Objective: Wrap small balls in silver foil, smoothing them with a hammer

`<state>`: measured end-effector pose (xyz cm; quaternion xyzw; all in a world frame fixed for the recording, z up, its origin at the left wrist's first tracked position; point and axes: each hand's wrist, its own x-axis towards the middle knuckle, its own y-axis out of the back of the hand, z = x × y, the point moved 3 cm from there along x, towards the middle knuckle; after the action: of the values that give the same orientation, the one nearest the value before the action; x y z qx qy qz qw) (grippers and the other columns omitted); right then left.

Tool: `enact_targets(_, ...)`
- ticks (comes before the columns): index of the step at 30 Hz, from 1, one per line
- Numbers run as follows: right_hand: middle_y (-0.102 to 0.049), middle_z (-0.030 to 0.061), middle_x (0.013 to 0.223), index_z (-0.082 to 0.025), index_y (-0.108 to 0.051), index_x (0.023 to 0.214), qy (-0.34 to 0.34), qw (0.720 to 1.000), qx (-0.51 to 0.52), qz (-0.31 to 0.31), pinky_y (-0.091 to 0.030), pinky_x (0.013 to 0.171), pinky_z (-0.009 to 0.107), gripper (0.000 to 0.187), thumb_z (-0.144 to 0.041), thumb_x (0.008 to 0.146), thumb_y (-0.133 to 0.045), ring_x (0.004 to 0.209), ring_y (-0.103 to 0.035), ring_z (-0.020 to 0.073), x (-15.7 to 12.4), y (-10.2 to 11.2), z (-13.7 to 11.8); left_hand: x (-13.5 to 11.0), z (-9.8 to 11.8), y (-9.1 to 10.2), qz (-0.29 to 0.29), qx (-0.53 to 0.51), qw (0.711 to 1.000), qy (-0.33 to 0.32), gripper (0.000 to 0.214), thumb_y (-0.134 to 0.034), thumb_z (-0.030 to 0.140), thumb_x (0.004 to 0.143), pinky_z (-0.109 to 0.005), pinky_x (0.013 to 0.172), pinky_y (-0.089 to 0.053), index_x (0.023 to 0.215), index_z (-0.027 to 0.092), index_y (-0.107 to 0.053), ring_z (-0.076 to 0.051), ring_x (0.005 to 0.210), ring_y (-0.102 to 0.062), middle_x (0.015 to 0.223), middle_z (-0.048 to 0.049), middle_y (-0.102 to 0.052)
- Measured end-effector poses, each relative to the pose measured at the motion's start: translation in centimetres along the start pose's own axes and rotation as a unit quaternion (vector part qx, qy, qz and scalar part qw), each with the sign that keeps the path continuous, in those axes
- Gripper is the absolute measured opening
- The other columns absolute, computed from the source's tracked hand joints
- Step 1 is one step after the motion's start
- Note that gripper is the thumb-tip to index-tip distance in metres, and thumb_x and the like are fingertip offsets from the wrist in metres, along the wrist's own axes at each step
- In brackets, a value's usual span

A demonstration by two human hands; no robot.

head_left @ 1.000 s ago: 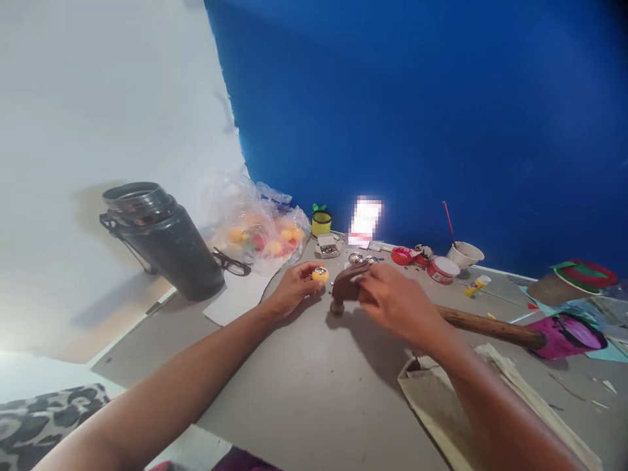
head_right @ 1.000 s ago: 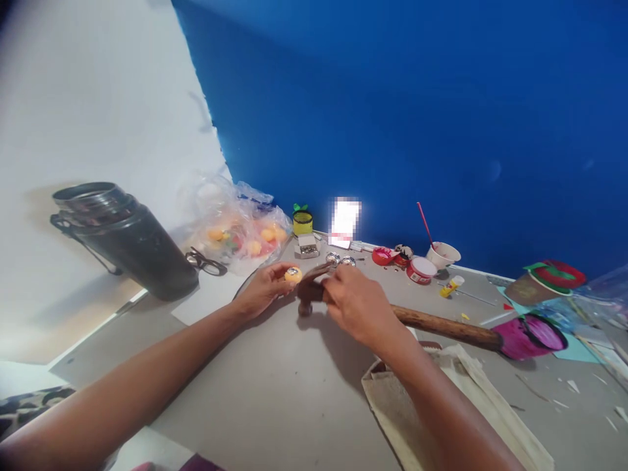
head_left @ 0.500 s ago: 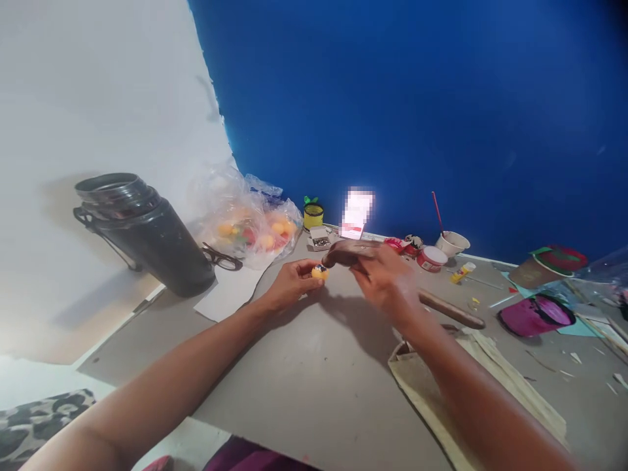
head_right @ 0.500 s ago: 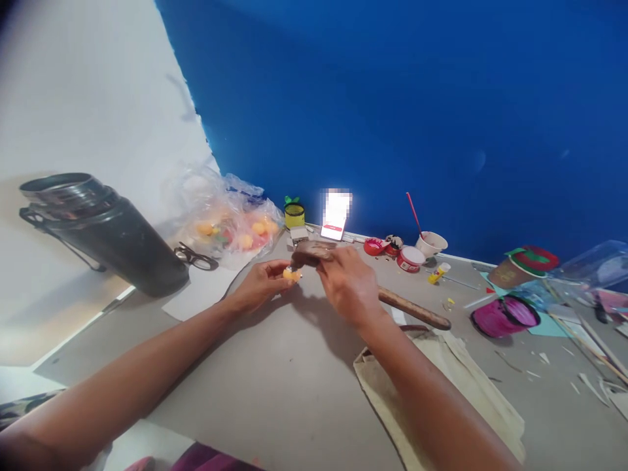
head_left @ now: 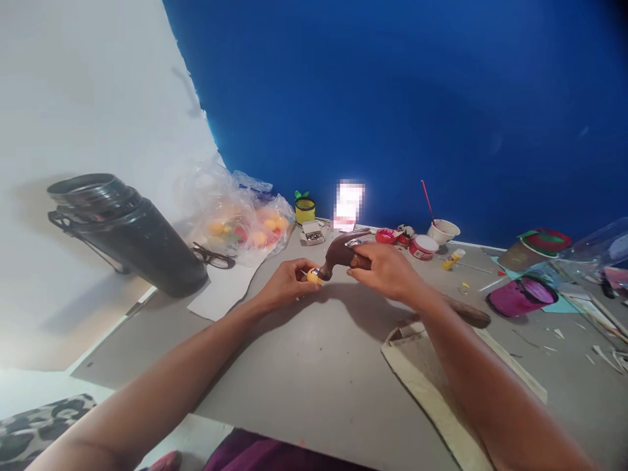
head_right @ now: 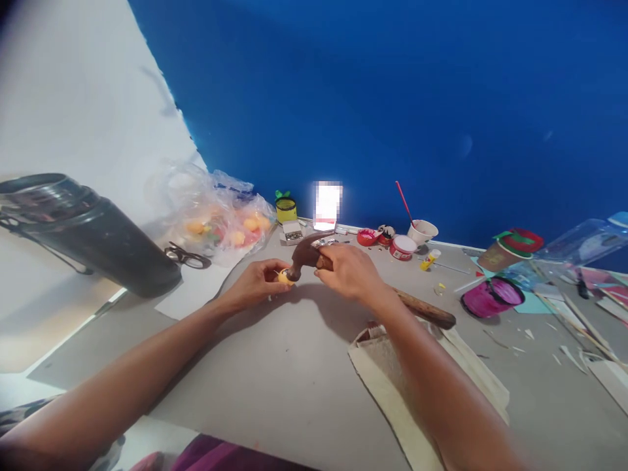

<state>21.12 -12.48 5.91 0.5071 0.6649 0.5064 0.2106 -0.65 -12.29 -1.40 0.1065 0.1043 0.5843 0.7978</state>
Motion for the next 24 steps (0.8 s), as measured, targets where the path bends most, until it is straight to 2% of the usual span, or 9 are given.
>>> enact_targets(2, -0.055, -0.0026, 0.064, -0.019, -0.059, 0.068, -0.011, 0.99, 0.091, -0.11, -0.027, 0.057, 0.028, 0.015, -0.026, 0.077, -0.068, 0.06, -0.044, 0.0125, 0.0, 0.4, 0.6, 0.1, -0.1, -0.3, -0.029, 0.036, 0.999, -0.019, 0.031, -0.077, 0.025, 0.067, -0.024, 0.056, -0.038, 0.097, 0.018, -0.075, -0.014, 0.063, -0.055, 0.074, -0.0004, -0.066)
enact_targets(5, -0.045, -0.0063, 0.058, -0.019, -0.052, 0.062, 0.003, 0.961, 0.131, -0.242, -0.024, 0.053, 0.026, 0.022, -0.026, 0.07, -0.071, 0.055, -0.038, 0.0095, -0.2, -0.2, 0.9, 0.2, -0.1, -0.4, -0.053, 0.123, 0.99, -0.038, 0.03, -0.074, 0.025, 0.066, -0.026, 0.064, -0.044, 0.095, 0.018, -0.076, -0.017, 0.073, -0.059, 0.089, -0.0026, -0.068)
enact_targets(7, -0.046, -0.007, 0.057, -0.019, -0.053, 0.063, 0.023, 0.938, 0.123, -0.325, -0.025, 0.052, 0.025, 0.023, -0.027, 0.068, -0.074, 0.054, -0.041, 0.0094, -0.3, -1.2, 0.9, 0.3, 0.0, 0.0, -0.074, 0.179, 0.98, -0.036, 0.045, -0.071, 0.023, 0.065, -0.029, 0.072, -0.049, 0.11, 0.019, -0.074, -0.019, 0.081, -0.061, 0.1, -0.0044, -0.068)
enact_targets(10, -0.048, -0.0072, 0.057, -0.018, -0.058, 0.066, 0.029, 0.907, 0.111, -0.406, -0.028, 0.051, 0.023, 0.023, -0.031, 0.066, -0.077, 0.054, -0.045, 0.0097, -0.6, -2.6, 0.8, 0.7, 0.8, 0.9, -0.115, 0.223, 0.968, -0.024, 0.068, -0.063, 0.019, 0.067, -0.031, 0.077, -0.052, 0.135, 0.019, -0.061, -0.021, 0.087, -0.064, 0.11, -0.0072, -0.068)
enact_targets(12, -0.05, -0.0069, 0.057, -0.018, -0.062, 0.069, 0.028, 0.891, 0.103, -0.441, -0.031, 0.05, 0.023, 0.023, -0.034, 0.065, -0.078, 0.054, -0.048, 0.0104, -0.8, -3.2, 0.9, 1.5, 1.7, 1.4, -0.111, 0.263, 0.958, -0.025, 0.063, -0.059, 0.022, 0.073, -0.033, 0.08, -0.053, 0.136, 0.019, -0.06, -0.022, 0.091, -0.066, 0.121, -0.01, -0.066)
enact_targets(14, -0.053, -0.0064, 0.059, -0.018, -0.066, 0.073, 0.022, 0.876, 0.103, -0.47, -0.035, 0.05, 0.023, 0.023, -0.036, 0.065, -0.079, 0.054, -0.052, 0.0115, -1.0, -3.6, 0.9, 2.8, 3.1, 1.3, -0.074, 0.334, 0.939, -0.049, 0.051, -0.057, 0.028, 0.082, -0.037, 0.087, -0.052, 0.132, 0.018, -0.063, -0.024, 0.097, -0.066, 0.128, -0.0123, -0.063)
enact_targets(18, -0.057, -0.0052, 0.06, -0.018, -0.067, 0.074, 0.0, 0.863, 0.103, -0.495, -0.04, 0.051, 0.023, 0.024, -0.037, 0.064, -0.079, 0.054, -0.056, 0.013, -1.2, -4.3, 1.2, 6.4, 5.8, -1.5, -0.003, 0.481, 0.855, -0.192, 0.058, -0.052, 0.041, 0.096, -0.045, 0.107, -0.042, 0.15, 0.023, -0.045, -0.033, 0.13, -0.051, 0.147, -0.0166, -0.047)
enact_targets(21, -0.058, -0.0051, 0.06, -0.019, -0.066, 0.074, -0.018, 0.862, 0.097, -0.497, -0.041, 0.05, 0.023, 0.028, -0.04, 0.063, -0.081, 0.054, -0.056, 0.0137, -1.1, -4.6, 1.4, 9.6, 5.8, -4.4, -0.041, 0.561, 0.796, -0.224, 0.061, -0.056, 0.047, 0.096, -0.047, 0.103, -0.043, 0.153, 0.032, -0.04, -0.036, 0.135, -0.044, 0.155, -0.015, -0.038)
enact_targets(24, -0.058, -0.0056, 0.059, -0.019, -0.064, 0.074, -0.022, 0.864, 0.1, -0.494, -0.042, 0.051, 0.023, 0.031, -0.04, 0.062, -0.082, 0.054, -0.057, 0.0138, -1.0, -4.7, 1.5, 12.1, 5.1, -6.3, -0.101, 0.598, 0.755, -0.249, 0.047, -0.052, 0.039, 0.099, -0.039, 0.09, -0.048, 0.145, 0.028, -0.049, -0.031, 0.12, -0.054, 0.138, -0.0151, -0.052)
